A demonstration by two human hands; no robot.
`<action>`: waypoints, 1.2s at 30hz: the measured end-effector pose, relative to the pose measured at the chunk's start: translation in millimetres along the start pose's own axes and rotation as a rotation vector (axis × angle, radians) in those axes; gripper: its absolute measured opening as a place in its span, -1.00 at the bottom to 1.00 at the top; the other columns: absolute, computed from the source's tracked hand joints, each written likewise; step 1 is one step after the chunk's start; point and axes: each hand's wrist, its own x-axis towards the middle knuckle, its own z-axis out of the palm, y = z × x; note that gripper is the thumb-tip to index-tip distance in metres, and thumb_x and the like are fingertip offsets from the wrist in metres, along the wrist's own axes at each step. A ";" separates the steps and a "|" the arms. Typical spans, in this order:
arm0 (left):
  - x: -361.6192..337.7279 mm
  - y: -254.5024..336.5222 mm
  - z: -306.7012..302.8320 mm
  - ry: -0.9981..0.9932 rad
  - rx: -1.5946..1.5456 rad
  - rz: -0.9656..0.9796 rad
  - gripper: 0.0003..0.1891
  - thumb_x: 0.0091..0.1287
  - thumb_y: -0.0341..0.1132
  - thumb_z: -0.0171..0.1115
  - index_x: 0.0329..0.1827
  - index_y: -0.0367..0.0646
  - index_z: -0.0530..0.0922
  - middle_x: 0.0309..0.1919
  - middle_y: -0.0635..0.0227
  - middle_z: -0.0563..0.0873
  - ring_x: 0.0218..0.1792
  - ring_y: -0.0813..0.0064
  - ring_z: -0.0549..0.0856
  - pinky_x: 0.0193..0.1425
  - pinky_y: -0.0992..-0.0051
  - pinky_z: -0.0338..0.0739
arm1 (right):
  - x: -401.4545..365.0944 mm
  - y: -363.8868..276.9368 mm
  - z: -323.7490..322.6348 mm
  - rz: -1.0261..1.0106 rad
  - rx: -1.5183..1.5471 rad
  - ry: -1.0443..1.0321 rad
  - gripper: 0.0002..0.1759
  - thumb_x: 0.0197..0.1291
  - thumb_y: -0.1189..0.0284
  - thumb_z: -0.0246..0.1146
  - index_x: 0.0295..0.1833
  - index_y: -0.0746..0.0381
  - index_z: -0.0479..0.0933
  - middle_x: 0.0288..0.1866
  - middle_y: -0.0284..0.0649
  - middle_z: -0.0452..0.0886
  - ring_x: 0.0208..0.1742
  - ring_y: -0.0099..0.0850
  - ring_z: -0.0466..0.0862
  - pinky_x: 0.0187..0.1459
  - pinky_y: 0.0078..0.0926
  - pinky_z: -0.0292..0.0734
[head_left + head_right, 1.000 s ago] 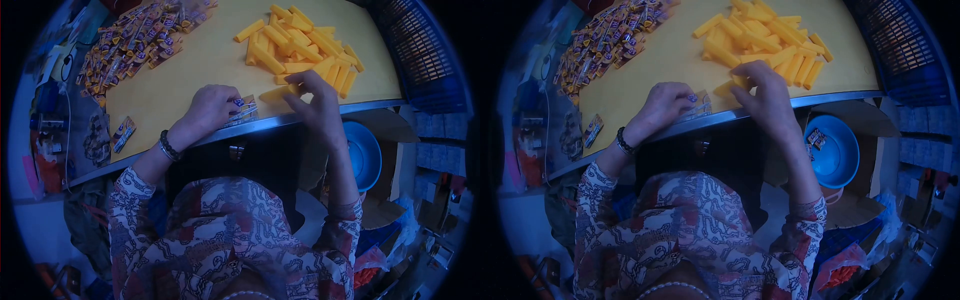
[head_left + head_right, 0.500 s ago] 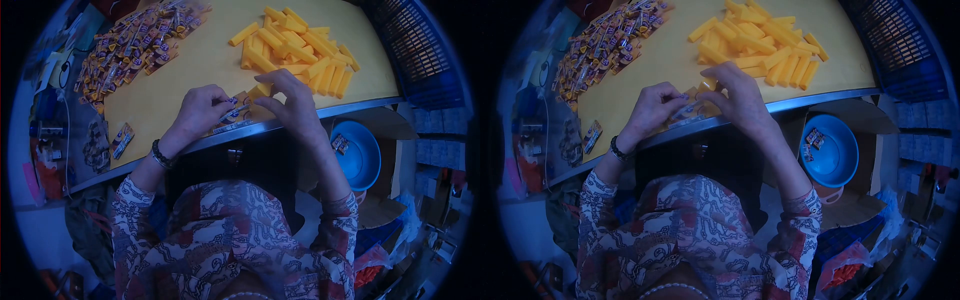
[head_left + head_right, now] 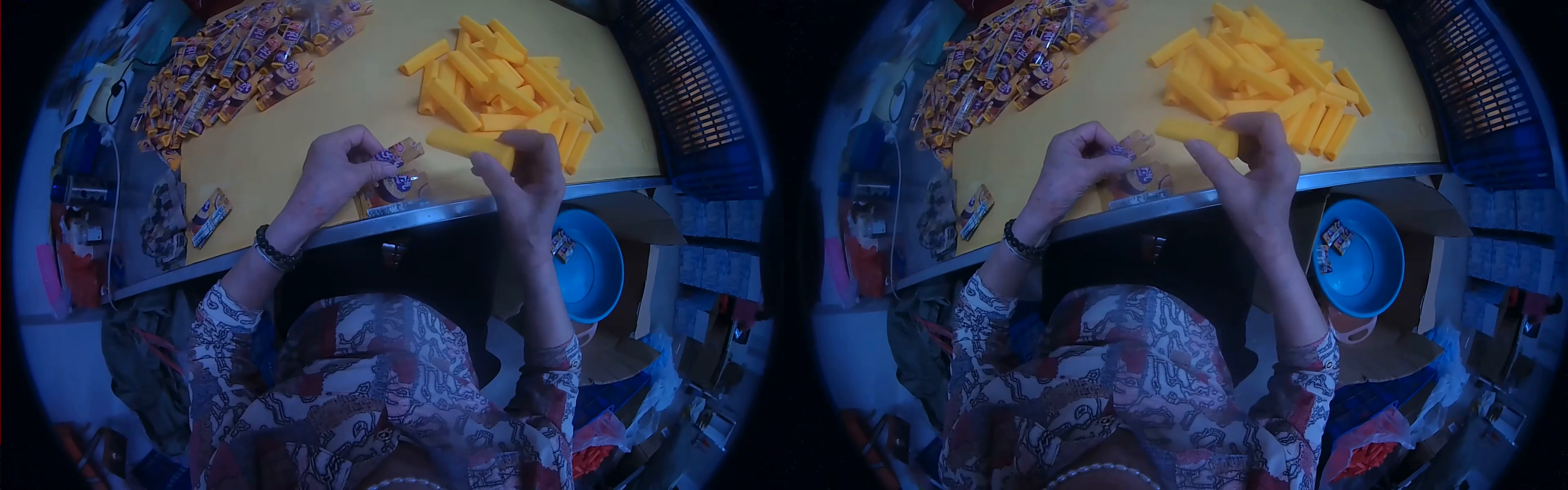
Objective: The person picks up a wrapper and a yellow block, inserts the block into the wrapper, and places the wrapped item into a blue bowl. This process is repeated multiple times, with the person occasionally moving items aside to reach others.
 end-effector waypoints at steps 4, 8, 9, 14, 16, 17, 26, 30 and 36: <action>-3.5 8.9 7.6 0.039 0.027 0.016 -0.90 0.16 -0.54 0.31 -0.34 -0.29 0.53 -0.45 0.32 0.67 -0.39 0.61 0.69 -0.30 0.64 0.62 | -12.0 -1.0 1.7 0.018 0.150 0.072 -0.64 0.07 0.44 0.40 -0.13 0.26 0.38 -0.20 -0.22 0.55 -0.15 -0.46 0.66 -0.11 -0.58 0.61; -5.9 13.7 12.2 0.063 -0.002 0.018 -0.90 0.14 -0.55 0.32 -0.39 -0.28 0.53 -0.43 0.36 0.65 -0.38 0.64 0.67 -0.28 0.63 0.61 | -20.1 -10.7 2.3 0.088 0.180 0.022 -0.64 0.05 0.58 0.37 -0.09 0.24 0.37 -0.15 -0.26 0.46 -0.10 -0.49 0.57 -0.01 -0.57 0.47; -5.7 11.5 12.7 0.090 0.091 0.103 -0.89 0.12 -0.55 0.33 -0.40 -0.28 0.53 -0.42 0.36 0.64 -0.39 0.64 0.66 -0.29 0.61 0.59 | -21.6 -11.9 2.0 0.087 0.182 0.021 -0.64 0.05 0.58 0.37 -0.09 0.24 0.37 -0.15 -0.26 0.46 -0.10 -0.49 0.57 -0.01 -0.57 0.47; -6.8 8.0 18.6 0.110 0.266 0.238 -0.88 0.06 -0.53 0.36 -0.40 -0.26 0.56 -0.41 0.36 0.60 -0.43 0.58 0.61 -0.31 0.55 0.54 | -21.1 -14.2 -0.4 0.095 0.120 -0.026 -0.67 0.05 0.54 0.38 -0.12 0.25 0.39 -0.20 -0.27 0.50 -0.14 -0.50 0.57 -0.04 -0.59 0.48; -7.8 10.2 21.7 0.091 0.372 0.390 -0.86 0.05 -0.50 0.37 -0.33 -0.24 0.61 -0.38 0.34 0.62 -0.45 0.54 0.56 -0.32 0.52 0.49 | -18.7 -5.8 -1.6 0.142 0.183 -0.004 -0.67 0.06 0.44 0.40 -0.14 0.26 0.41 -0.25 -0.26 0.54 -0.22 -0.52 0.61 -0.17 -0.64 0.52; -7.5 9.6 23.0 0.090 0.374 0.390 -0.86 0.05 -0.50 0.37 -0.33 -0.24 0.61 -0.38 0.34 0.62 -0.45 0.54 0.56 -0.32 0.52 0.49 | -17.1 -2.3 -1.7 0.190 0.248 0.014 -0.64 0.07 0.34 0.42 -0.16 0.28 0.42 -0.30 -0.25 0.58 -0.29 -0.55 0.65 -0.29 -0.68 0.57; -7.0 1.5 35.0 -0.055 -0.075 0.139 -0.74 0.27 -0.39 0.27 -0.01 -0.25 0.56 -0.21 0.33 0.67 -0.15 0.57 0.66 0.02 0.58 0.58 | -12.8 0.3 14.9 -0.022 -0.148 -0.040 -0.62 0.06 0.36 0.40 -0.07 0.29 0.47 -0.21 -0.13 0.59 -0.16 -0.37 0.67 -0.24 -0.49 0.60; -6.4 0.0 32.7 -0.060 -0.178 0.074 -0.74 0.30 -0.41 0.22 0.03 -0.26 0.52 -0.21 0.31 0.66 -0.18 0.59 0.65 -0.04 0.59 0.60 | -13.0 5.1 13.8 -0.207 -0.242 -0.042 -0.66 0.06 0.44 0.38 -0.07 0.28 0.47 -0.15 -0.11 0.59 -0.10 -0.28 0.67 -0.15 -0.41 0.60; -11.1 0.8 40.5 -0.060 -0.289 0.118 -0.73 0.34 -0.40 0.19 0.07 -0.28 0.52 -0.22 0.36 0.65 -0.23 0.66 0.63 -0.11 0.64 0.58 | -10.9 3.8 17.5 -0.212 -0.203 -0.042 -0.69 0.05 0.51 0.37 -0.08 0.30 0.49 -0.17 -0.12 0.60 -0.12 -0.27 0.67 -0.12 -0.43 0.59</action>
